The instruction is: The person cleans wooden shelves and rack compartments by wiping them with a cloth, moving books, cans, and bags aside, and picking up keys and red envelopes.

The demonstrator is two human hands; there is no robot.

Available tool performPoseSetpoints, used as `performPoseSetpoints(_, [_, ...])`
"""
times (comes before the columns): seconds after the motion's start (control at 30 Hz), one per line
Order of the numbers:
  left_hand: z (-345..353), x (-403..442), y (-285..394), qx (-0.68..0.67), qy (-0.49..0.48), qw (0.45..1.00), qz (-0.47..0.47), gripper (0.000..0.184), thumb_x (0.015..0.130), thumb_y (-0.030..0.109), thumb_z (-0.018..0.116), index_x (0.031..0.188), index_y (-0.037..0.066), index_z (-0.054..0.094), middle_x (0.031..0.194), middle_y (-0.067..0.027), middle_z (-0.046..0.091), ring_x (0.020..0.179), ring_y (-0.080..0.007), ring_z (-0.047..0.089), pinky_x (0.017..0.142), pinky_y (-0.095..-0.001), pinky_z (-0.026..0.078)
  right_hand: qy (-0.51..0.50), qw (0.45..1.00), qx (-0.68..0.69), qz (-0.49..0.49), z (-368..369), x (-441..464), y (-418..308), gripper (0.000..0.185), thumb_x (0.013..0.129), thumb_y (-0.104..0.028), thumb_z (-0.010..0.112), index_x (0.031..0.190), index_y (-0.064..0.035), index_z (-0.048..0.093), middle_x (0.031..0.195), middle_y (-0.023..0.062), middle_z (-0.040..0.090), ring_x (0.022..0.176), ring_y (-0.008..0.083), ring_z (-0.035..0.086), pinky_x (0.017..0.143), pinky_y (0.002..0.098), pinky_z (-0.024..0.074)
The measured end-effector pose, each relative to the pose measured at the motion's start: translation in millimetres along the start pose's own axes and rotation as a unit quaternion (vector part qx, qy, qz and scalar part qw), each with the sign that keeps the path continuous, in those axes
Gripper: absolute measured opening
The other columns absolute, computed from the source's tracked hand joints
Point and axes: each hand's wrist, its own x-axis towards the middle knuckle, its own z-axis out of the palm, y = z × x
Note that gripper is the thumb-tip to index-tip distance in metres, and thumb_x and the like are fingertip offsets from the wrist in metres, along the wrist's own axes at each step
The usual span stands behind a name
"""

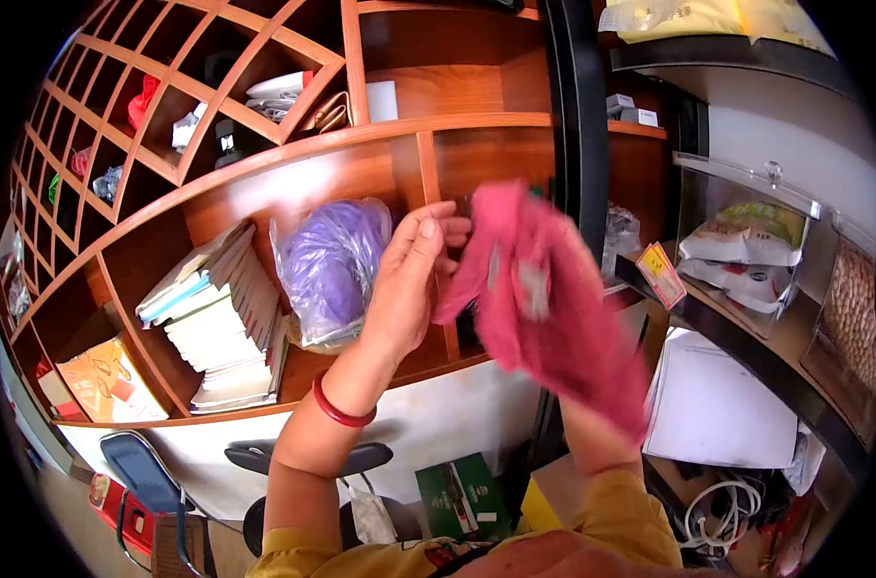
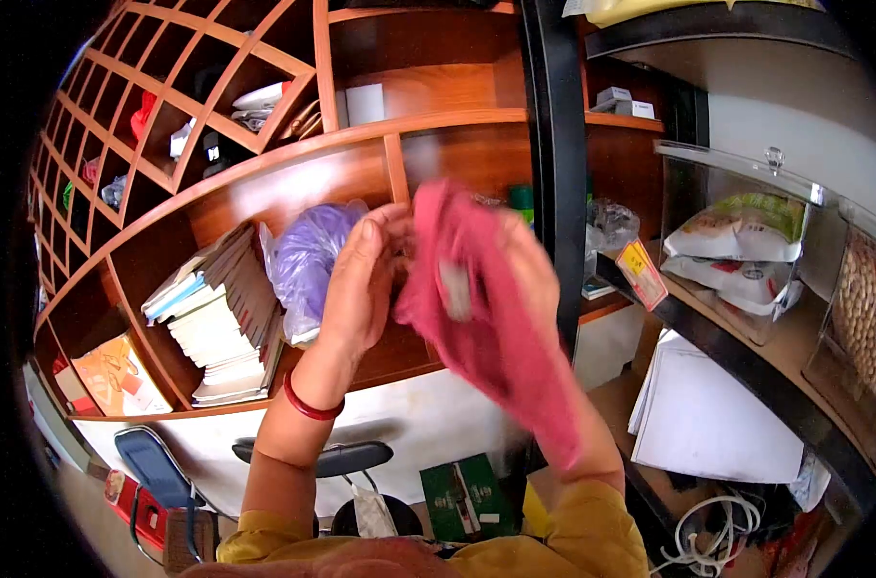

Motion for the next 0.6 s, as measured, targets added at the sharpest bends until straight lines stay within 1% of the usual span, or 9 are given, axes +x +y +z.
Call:
performPoseSetpoints(0.07, [-6, 8, -5, 0.059, 0.016, 0.997, 0.044, 0.036, 0.091, 0.031, 0.053, 0.115, 0.003, 0.054, 0.114, -0.0118, 0.055, 0.107, -0.0203, 0.050, 0.084, -0.0303, 0.040, -0.024, 0.997, -0.054, -0.052, 12, 39, -20, 0.018, 0.088, -0.017, 0.054, 0.102, -0.0055, 0.054, 0.093, 0.0048, 0.059, 0.080, 0.0118, 0.057, 0.074, 0.0260, 0.0459])
performPoseSetpoints(0.1, [-15, 13, -6, 0.266, 0.016, 0.949, 0.167, 0.036, 0.089, 0.030, 0.056, 0.114, 0.004, 0.054, 0.113, -0.0135, 0.055, 0.108, -0.0254, 0.050, 0.087, -0.0335, 0.039, -0.043, 0.988, -0.107, -0.103, 18, 59, -28, 0.022, 0.088, -0.019, 0.055, 0.106, -0.0063, 0.053, 0.093, 0.0046, 0.059, 0.080, 0.0120, 0.056, 0.071, 0.0254, 0.0457])
performPoseSetpoints(0.17, [-28, 21, -4, 0.580, -0.012, 0.736, 0.349, 0.041, 0.077, 0.023, 0.066, 0.111, 0.004, 0.054, 0.114, -0.0172, 0.053, 0.109, -0.0368, 0.048, 0.094, -0.0416, 0.036, -0.077, 0.954, -0.209, -0.200, 32, 95, -42, 0.029, 0.088, -0.022, 0.057, 0.113, -0.0080, 0.051, 0.095, 0.0041, 0.058, 0.078, 0.0125, 0.056, 0.064, 0.0242, 0.0453])
performPoseSetpoints(0.27, [-35, 17, -32, 0.704, -0.048, 0.632, 0.321, 0.049, 0.069, 0.018, 0.071, 0.114, 0.007, 0.054, 0.130, -0.0177, 0.042, 0.122, -0.0371, 0.038, 0.098, -0.0512, 0.031, -0.106, 0.826, -0.505, -0.227, 56, 138, -57, 0.030, 0.088, -0.019, 0.055, 0.116, -0.0079, 0.052, 0.095, 0.0058, 0.058, 0.077, 0.0142, 0.055, 0.065, 0.0251, 0.0452])
performPoseSetpoints(0.37, [-49, 7, -66, 0.743, -0.083, 0.613, 0.256, 0.061, 0.068, 0.020, 0.072, 0.125, 0.012, 0.049, 0.144, -0.0198, 0.024, 0.131, -0.0426, 0.024, 0.102, -0.0558, 0.026, -0.196, 0.801, -0.565, -0.023, 66, 223, -22, 0.029, 0.087, -0.017, 0.045, 0.110, -0.0063, 0.058, 0.108, 0.0117, 0.060, 0.094, 0.0194, 0.056, 0.082, 0.0323, 0.0458])
performPoseSetpoints(0.43, [-54, 0, -86, 0.742, -0.080, 0.621, 0.241, 0.059, 0.070, 0.017, 0.069, 0.125, 0.013, 0.050, 0.144, -0.0195, 0.026, 0.129, -0.0453, 0.025, 0.101, -0.0564, 0.027, -0.393, 0.532, -0.750, 0.007, 75, 286, 11, 0.027, 0.082, -0.020, 0.051, 0.105, -0.0096, 0.059, 0.105, 0.0064, 0.060, 0.088, 0.0164, 0.053, 0.081, 0.0309, 0.0432])
performPoseSetpoints(0.47, [-57, -2, -96, 0.743, -0.072, 0.618, 0.248, 0.057, 0.071, 0.015, 0.067, 0.125, 0.013, 0.050, 0.143, -0.0193, 0.026, 0.129, -0.0459, 0.026, 0.100, -0.0564, 0.028, -0.394, 0.531, -0.750, 0.010, 80, 292, 17, 0.027, 0.082, -0.020, 0.051, 0.105, -0.0096, 0.059, 0.105, 0.0064, 0.060, 0.088, 0.0164, 0.053, 0.081, 0.0309, 0.0432])
performPoseSetpoints(0.53, [-58, -3, -110, 0.739, -0.041, 0.618, 0.264, 0.054, 0.072, 0.011, 0.064, 0.125, 0.013, 0.051, 0.143, -0.0189, 0.027, 0.127, -0.0457, 0.028, 0.099, -0.0563, 0.030, -0.376, 0.627, -0.648, 0.213, 92, 292, 21, 0.024, 0.082, -0.018, 0.051, 0.104, -0.0107, 0.057, 0.099, 0.0031, 0.058, 0.086, 0.0153, 0.051, 0.079, 0.0307, 0.0427])
performPoseSetpoints(0.6, [-57, -3, -116, 0.725, -0.023, 0.639, 0.256, 0.051, 0.072, 0.006, 0.060, 0.123, 0.013, 0.054, 0.143, -0.0175, 0.028, 0.126, -0.0456, 0.030, 0.098, -0.0562, 0.031, -0.327, 0.625, -0.676, 0.214, 88, 305, 22, 0.023, 0.084, -0.017, 0.050, 0.104, -0.0097, 0.056, 0.096, 0.0014, 0.055, 0.082, 0.0136, 0.051, 0.075, 0.0294, 0.0430])
